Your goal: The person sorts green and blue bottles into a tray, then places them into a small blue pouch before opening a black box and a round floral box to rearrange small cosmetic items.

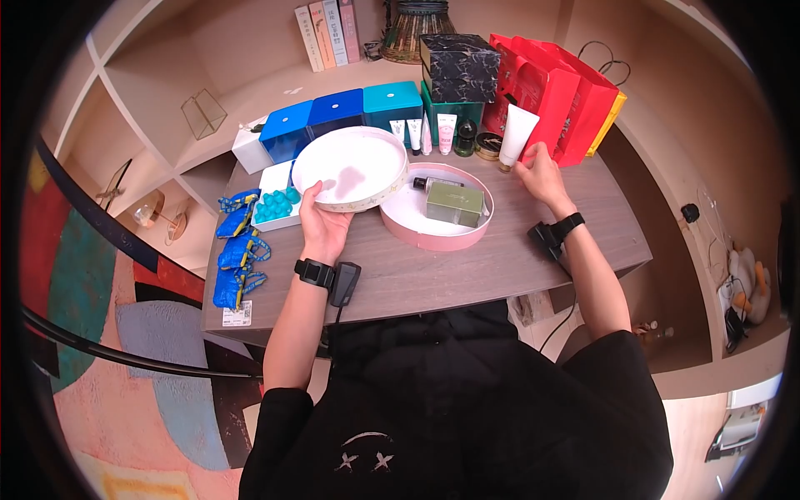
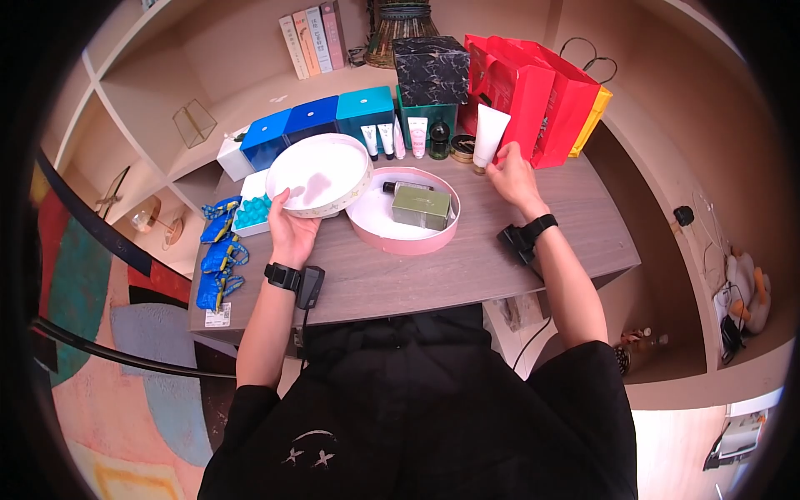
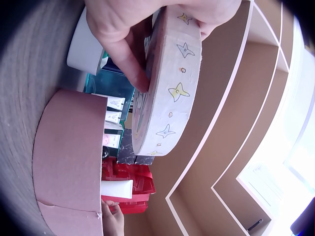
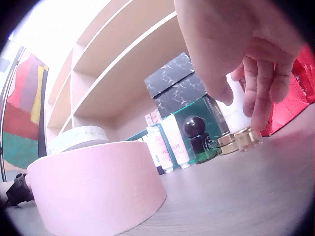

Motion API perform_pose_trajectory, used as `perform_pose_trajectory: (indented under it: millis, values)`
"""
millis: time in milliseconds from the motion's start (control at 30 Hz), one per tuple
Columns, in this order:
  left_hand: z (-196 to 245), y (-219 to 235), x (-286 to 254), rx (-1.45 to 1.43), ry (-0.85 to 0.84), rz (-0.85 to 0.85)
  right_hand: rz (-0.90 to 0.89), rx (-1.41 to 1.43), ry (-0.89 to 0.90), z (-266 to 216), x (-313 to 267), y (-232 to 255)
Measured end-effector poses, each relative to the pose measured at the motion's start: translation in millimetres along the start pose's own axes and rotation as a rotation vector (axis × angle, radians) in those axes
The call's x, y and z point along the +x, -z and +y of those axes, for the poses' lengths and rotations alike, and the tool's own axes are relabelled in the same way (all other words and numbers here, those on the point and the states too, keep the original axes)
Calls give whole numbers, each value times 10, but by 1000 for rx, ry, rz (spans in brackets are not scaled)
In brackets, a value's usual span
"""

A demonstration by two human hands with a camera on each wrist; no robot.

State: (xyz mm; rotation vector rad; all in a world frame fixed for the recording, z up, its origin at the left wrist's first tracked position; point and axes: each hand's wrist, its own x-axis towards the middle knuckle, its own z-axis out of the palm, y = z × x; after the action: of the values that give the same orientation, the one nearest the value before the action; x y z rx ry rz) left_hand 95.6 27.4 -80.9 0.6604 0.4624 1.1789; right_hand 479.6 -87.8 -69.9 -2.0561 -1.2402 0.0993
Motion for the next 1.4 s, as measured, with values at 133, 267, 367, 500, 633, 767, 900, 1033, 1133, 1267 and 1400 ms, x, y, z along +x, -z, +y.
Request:
perform_pose_trajectory:
  millis: [133,267,367,500,633,767,900,1033,1133,1267,1400]
  values:
    - [-4,13,8,-3,8,-14,8,-59,156,-353,-115,85]
    - [-4,27,22,-5,11,-18,-216,160,459,-651,-300,-52]
    - [5,18,11,-13,9,0,-333,-29,643,-836,-530,-119]
    - [6,28,17,-35,22,-5,-386,-230,639,-883,-622,-164]
    - [-2,19,18,-10,12,-6,-348,-177,622,-809,-656,-254]
    - [-4,40,29,-19,19,-17,-319,-137,654,-917,-641,-214]
    - [0,43,24,-23,22,-19,-140,98,624,-1046,-590,-101]
    - [7,24,12,-19,23,-20,-8,319,486,-1022,-502,-16]
    - [1,11,3,-4,9,-18,50,363,394,-885,-396,-56]
    - [-1,4,7,-3,10,-14,36,349,305,-551,-240,-157]
    - [1,16,8,0,9,-13,-33,58,289,-414,-230,-91]
